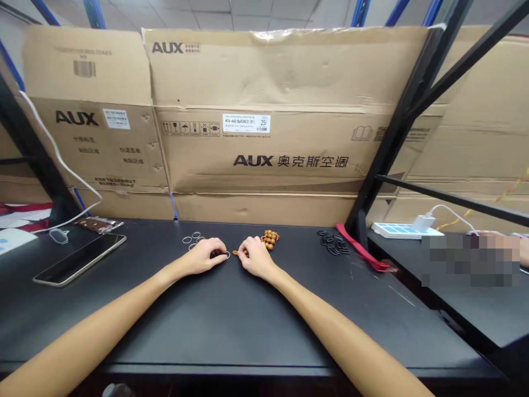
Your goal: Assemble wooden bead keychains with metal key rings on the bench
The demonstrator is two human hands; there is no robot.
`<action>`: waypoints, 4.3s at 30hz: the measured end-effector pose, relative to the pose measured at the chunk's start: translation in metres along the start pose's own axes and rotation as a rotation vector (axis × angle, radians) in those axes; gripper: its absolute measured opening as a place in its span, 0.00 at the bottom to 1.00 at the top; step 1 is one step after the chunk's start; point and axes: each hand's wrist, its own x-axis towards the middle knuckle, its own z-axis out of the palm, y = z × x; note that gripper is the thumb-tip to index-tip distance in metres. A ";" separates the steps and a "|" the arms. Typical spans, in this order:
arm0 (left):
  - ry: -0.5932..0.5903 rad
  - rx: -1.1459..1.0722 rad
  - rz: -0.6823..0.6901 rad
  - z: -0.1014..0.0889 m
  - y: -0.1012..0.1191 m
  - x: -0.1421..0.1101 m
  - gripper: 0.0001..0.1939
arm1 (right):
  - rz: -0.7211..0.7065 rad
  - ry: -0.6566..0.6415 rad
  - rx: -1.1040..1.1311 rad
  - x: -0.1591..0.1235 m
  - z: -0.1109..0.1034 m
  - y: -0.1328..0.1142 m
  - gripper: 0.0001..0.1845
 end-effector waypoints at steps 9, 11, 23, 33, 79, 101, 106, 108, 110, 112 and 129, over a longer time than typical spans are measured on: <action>-0.029 0.313 0.105 0.005 0.010 0.004 0.09 | -0.042 -0.021 0.029 0.000 0.000 -0.001 0.07; -0.042 0.358 0.107 0.006 0.011 0.004 0.10 | -0.035 -0.027 0.044 0.000 -0.001 -0.001 0.07; 0.090 -0.113 -0.154 0.005 0.011 0.005 0.12 | -0.060 0.004 0.120 0.000 -0.002 0.000 0.06; 0.063 -0.226 -0.158 0.006 0.013 0.004 0.13 | -0.059 0.037 0.124 0.000 -0.003 -0.004 0.07; -0.019 -0.050 0.058 0.001 0.009 -0.001 0.10 | -0.127 0.077 0.024 0.000 0.001 -0.002 0.07; 0.013 -0.054 0.042 0.004 0.008 0.000 0.10 | -0.179 -0.007 0.079 -0.001 -0.003 -0.008 0.05; 0.000 -0.076 0.040 0.002 0.010 0.000 0.10 | -0.086 0.062 0.012 0.001 -0.002 0.000 0.07; -0.003 -0.070 0.034 0.002 0.011 0.000 0.09 | -0.112 0.057 0.041 0.000 -0.003 -0.001 0.06; 0.002 -0.056 0.034 0.003 0.011 -0.001 0.09 | -0.163 0.038 0.084 0.000 -0.003 -0.004 0.05; 0.008 -0.043 0.038 0.004 0.010 -0.001 0.09 | -0.198 0.019 0.109 0.000 -0.004 -0.007 0.05; 0.032 -0.082 0.034 0.002 0.009 0.001 0.12 | -0.158 0.055 0.083 0.000 -0.004 -0.006 0.06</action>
